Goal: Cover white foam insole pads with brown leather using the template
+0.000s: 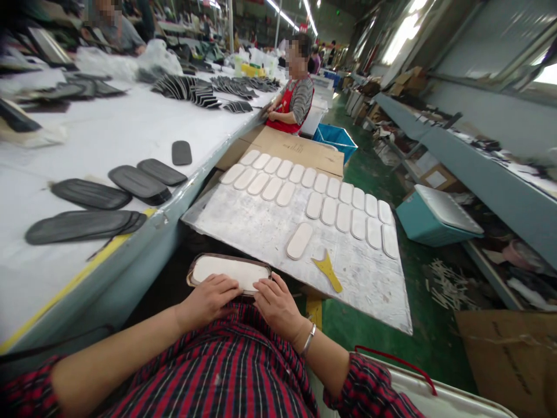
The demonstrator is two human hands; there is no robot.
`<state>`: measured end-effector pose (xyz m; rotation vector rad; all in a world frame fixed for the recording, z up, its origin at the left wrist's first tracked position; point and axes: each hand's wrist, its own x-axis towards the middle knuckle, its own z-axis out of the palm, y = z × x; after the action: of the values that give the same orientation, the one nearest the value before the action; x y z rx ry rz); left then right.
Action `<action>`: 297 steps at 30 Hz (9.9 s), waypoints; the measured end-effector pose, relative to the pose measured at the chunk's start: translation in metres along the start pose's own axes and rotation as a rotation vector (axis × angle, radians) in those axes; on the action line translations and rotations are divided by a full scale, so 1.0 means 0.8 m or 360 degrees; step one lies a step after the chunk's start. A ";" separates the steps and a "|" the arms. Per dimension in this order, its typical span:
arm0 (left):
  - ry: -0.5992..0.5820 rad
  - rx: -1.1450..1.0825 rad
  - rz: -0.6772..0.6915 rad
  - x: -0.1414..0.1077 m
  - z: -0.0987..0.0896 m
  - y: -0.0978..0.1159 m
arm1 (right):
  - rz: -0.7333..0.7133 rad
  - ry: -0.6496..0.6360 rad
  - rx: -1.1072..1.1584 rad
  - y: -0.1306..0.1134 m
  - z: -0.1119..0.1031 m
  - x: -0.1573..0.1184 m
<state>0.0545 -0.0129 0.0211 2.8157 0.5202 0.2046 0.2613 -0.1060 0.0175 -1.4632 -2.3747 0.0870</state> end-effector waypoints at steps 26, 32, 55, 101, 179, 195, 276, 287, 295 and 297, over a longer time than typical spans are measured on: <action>0.0207 -0.0104 -0.0786 0.032 0.012 0.034 | 0.0840 -0.0119 0.0138 -0.009 0.004 0.032; 0.0693 -0.0721 -0.0764 -0.011 -0.011 -0.006 | 0.0674 -0.0511 0.0289 0.018 -0.004 0.066; 0.0855 -0.1184 -0.1052 -0.068 0.020 -0.063 | 0.0328 -0.0831 0.0263 -0.002 0.051 0.185; -0.0445 0.0007 -0.0346 0.060 -0.004 -0.039 | 0.2169 -0.0737 0.0076 0.328 0.049 -0.116; -0.0243 -0.0248 -0.0281 0.103 0.021 -0.017 | 0.1281 -0.0534 -0.0249 0.042 0.018 0.029; 0.0674 -0.1794 -0.1261 -0.066 0.016 -0.106 | 0.0729 -0.0767 -0.0203 0.083 0.007 0.137; 0.0550 -0.2234 -0.1072 -0.019 0.023 -0.135 | 0.2132 -0.0007 0.3150 -0.190 0.120 0.133; 0.0646 -0.1326 -0.1163 -0.013 0.010 -0.111 | 0.2029 -0.0099 0.3134 -0.182 0.117 0.120; 0.0626 -0.1046 -0.1338 0.007 0.011 -0.085 | 0.1957 0.0132 0.2991 -0.164 0.113 0.107; 0.0643 -0.1101 -0.1352 0.010 0.012 -0.080 | 0.1935 0.0150 0.2891 -0.159 0.108 0.106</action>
<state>0.0427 0.0451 -0.0059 1.7046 1.3562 0.6222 0.0899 -0.0799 -0.0121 -1.2776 -0.2451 1.7056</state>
